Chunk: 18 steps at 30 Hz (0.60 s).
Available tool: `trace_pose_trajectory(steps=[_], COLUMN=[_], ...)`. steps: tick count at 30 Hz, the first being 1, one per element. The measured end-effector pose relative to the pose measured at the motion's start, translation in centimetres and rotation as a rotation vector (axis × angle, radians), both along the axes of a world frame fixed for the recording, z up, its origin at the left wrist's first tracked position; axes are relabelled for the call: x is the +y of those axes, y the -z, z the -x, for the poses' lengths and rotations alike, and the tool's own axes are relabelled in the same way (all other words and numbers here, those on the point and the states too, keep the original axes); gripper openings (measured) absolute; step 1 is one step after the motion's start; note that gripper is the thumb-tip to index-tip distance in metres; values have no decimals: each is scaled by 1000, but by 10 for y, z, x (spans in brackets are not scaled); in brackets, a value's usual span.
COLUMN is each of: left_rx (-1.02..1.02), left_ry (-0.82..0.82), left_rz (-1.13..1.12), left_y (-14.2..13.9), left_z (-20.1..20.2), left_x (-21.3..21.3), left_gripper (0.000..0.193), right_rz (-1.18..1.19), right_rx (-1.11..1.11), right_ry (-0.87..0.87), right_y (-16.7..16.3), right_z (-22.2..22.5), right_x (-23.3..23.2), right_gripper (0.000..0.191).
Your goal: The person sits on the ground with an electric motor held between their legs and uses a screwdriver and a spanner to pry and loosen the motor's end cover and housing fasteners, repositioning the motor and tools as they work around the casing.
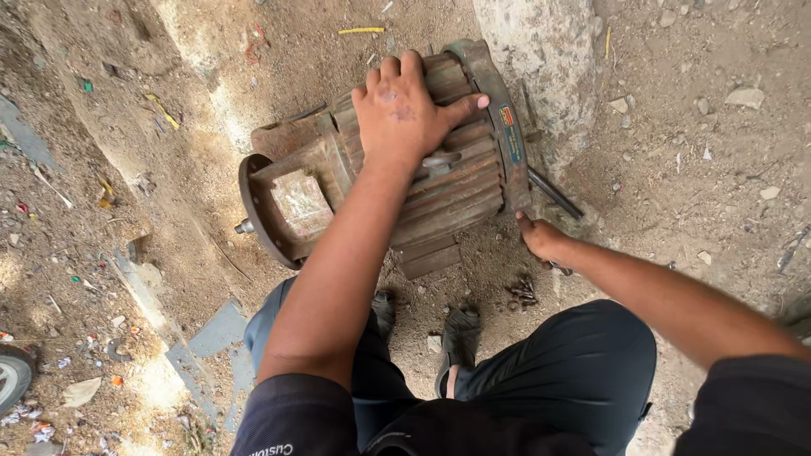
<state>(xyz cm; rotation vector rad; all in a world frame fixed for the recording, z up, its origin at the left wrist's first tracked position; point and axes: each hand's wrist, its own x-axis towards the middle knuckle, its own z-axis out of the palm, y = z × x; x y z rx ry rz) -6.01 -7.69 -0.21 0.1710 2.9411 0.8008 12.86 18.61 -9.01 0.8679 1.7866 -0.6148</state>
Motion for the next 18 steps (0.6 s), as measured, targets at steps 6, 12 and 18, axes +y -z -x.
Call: trace_pose_trajectory(steps=[6,12,18], left_rx=[-18,16,-27], left_ry=[-49,-19,-5], left_rz=[-14,-14,-11], left_y=[4,7,7], left_z=[-1,0,2], left_x=[1,-1,-2], left_gripper=[102,100,93], right_rz=[-78,154,10], right_rx=[-58,61,493], right_ry=[-17,221,-49], right_y=[-16,-18,1], right_z=[21,8,-16], right_x=[-9,-1,-1], right_gripper=[78,70,61])
